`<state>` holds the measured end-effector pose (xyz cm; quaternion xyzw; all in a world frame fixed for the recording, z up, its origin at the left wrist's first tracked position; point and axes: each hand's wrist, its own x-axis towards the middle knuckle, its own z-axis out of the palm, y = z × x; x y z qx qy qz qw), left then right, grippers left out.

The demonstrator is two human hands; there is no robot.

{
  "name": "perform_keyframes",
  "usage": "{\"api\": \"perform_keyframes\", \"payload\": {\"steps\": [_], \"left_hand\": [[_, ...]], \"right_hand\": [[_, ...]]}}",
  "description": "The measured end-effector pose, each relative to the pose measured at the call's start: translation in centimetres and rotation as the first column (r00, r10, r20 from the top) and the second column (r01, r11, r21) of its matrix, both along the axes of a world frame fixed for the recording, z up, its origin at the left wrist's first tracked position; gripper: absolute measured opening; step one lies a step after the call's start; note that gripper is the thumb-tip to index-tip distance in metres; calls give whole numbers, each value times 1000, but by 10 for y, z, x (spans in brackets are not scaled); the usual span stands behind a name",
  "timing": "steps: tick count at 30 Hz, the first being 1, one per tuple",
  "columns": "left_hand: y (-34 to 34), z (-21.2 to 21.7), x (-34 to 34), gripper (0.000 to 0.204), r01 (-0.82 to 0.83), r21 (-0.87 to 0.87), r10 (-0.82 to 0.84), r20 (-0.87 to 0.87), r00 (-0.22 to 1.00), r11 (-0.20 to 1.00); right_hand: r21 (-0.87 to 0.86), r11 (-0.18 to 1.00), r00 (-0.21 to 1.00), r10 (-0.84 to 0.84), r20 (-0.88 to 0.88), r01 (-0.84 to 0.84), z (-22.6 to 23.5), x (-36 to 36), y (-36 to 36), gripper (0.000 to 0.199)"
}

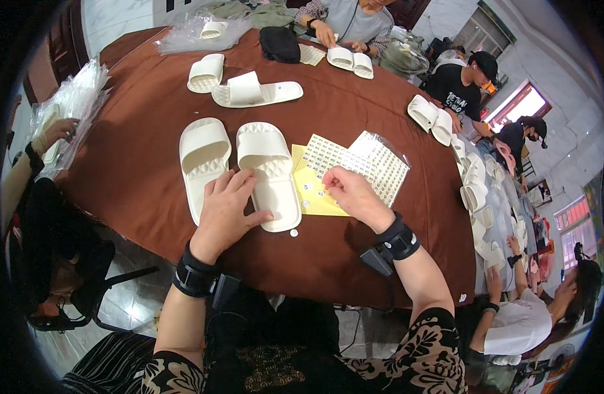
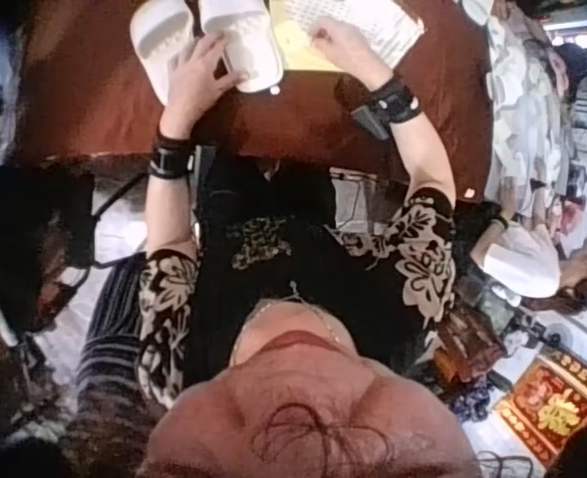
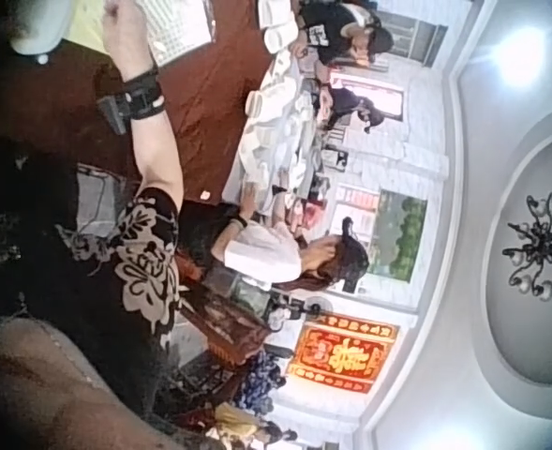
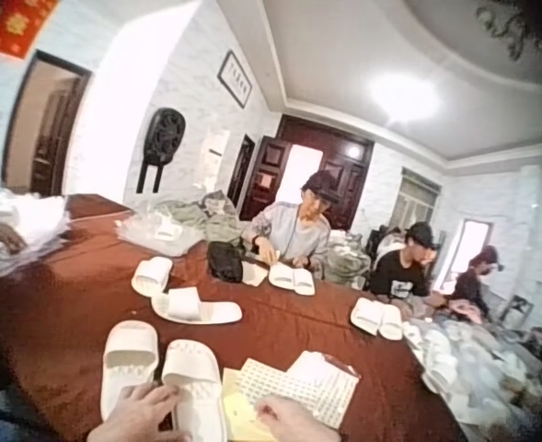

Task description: Applying size or quality control labels inside white slippers at a manufacturing table.

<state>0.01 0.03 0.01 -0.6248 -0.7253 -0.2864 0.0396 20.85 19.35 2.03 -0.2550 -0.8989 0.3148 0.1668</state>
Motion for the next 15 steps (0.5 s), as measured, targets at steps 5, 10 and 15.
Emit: {"api": "perform_keyframes", "payload": {"steps": [5,10,15], "left_hand": [[1,3,2,64,1,-27,1,51,999,1000],[-3,4,0,63,-4,-8,5,41,999,1000],[-1,3,0,64,6,4,-6,58,998,1000]], "right_hand": [[34,998,999,50,13,-50,-11,-5,-2,14],[-111,994,999,-12,-44,7,1,-8,-3,13],[-311,945,990,61,-127,-98,14,-25,-11,14]]}}
